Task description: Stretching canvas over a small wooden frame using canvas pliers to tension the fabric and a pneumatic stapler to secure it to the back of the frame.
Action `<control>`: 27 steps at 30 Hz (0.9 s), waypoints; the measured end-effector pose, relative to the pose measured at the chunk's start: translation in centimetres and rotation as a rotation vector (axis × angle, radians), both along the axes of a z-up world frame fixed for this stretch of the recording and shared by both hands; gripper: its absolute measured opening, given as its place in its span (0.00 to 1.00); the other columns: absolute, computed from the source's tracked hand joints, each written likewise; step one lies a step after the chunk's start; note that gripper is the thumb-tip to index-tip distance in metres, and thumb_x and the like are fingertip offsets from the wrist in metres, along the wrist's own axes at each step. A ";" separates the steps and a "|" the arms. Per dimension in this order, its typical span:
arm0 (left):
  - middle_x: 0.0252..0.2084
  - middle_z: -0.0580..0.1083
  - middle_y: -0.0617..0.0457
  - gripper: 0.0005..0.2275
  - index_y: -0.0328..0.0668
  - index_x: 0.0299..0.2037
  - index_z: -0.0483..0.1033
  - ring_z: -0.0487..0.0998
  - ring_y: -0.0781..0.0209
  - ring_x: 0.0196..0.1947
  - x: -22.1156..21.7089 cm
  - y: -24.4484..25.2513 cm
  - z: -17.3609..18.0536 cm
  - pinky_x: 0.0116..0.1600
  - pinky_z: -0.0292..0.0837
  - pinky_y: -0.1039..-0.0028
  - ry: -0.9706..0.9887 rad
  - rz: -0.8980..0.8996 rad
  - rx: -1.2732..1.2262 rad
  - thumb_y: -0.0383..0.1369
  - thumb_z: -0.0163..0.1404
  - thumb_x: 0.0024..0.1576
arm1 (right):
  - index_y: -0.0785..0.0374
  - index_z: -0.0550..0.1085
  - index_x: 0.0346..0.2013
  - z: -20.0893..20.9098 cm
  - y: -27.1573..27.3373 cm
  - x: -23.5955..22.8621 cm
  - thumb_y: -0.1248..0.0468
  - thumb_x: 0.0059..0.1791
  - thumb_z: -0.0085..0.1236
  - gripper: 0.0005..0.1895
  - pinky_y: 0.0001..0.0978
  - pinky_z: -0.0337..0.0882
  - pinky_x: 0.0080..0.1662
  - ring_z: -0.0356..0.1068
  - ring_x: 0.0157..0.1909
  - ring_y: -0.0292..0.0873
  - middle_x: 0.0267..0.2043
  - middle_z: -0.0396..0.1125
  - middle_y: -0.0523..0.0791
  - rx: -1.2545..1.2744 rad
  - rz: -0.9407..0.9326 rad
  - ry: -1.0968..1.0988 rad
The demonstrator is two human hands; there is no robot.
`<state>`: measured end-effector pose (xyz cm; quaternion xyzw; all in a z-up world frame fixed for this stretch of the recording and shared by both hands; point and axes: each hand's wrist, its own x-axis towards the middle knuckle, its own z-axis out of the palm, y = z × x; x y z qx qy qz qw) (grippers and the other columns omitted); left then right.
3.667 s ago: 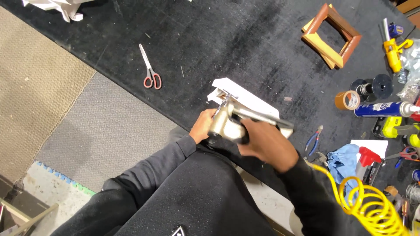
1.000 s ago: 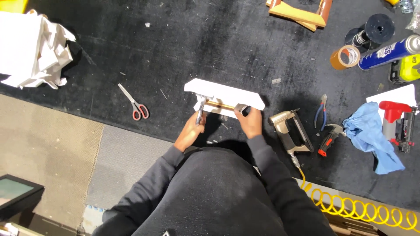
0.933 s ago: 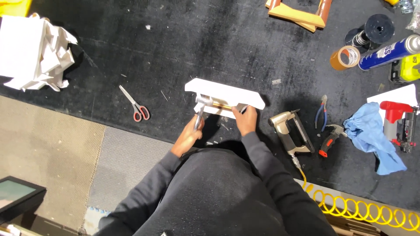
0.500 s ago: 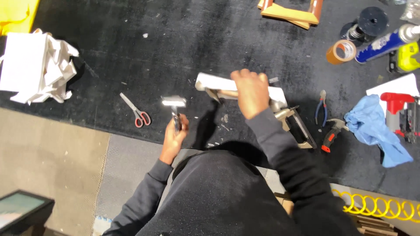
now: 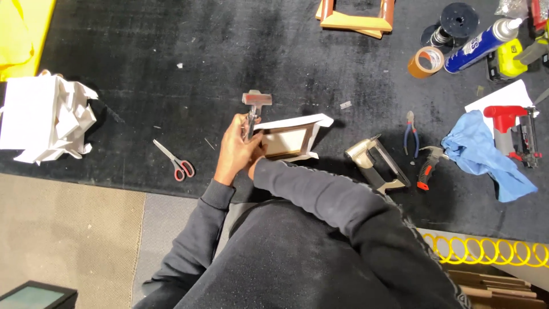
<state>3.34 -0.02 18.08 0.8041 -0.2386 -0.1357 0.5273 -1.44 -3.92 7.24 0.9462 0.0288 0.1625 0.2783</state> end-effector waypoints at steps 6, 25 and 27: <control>0.36 0.78 0.45 0.11 0.42 0.35 0.64 0.77 0.53 0.36 1.2 1.6 -3.5 0.42 0.69 0.69 0.030 0.137 -0.153 0.23 0.57 0.52 | 0.53 0.71 0.26 -2.6 3.8 -2.4 0.59 0.57 0.46 0.15 0.26 0.60 0.49 0.58 0.31 0.34 0.26 0.56 0.31 -0.112 0.041 -0.366; 0.33 0.78 0.47 0.12 0.38 0.37 0.73 0.78 0.58 0.36 0.0 2.3 -6.0 0.45 0.75 0.73 0.010 0.009 -0.242 0.16 0.56 0.46 | 0.52 0.69 0.53 5.1 -15.1 -9.5 0.69 0.42 0.57 0.25 0.37 0.68 0.37 0.67 0.31 0.43 0.30 0.64 0.45 1.806 -0.410 -0.358; 0.33 0.78 0.48 0.12 0.39 0.37 0.74 0.78 0.58 0.36 -0.7 2.8 -6.0 0.44 0.75 0.70 -0.030 0.025 -0.251 0.17 0.57 0.46 | 0.53 0.74 0.50 5.9 -15.3 -9.8 0.68 0.42 0.54 0.21 0.36 0.68 0.37 0.69 0.30 0.44 0.25 0.66 0.44 1.718 -0.388 -0.296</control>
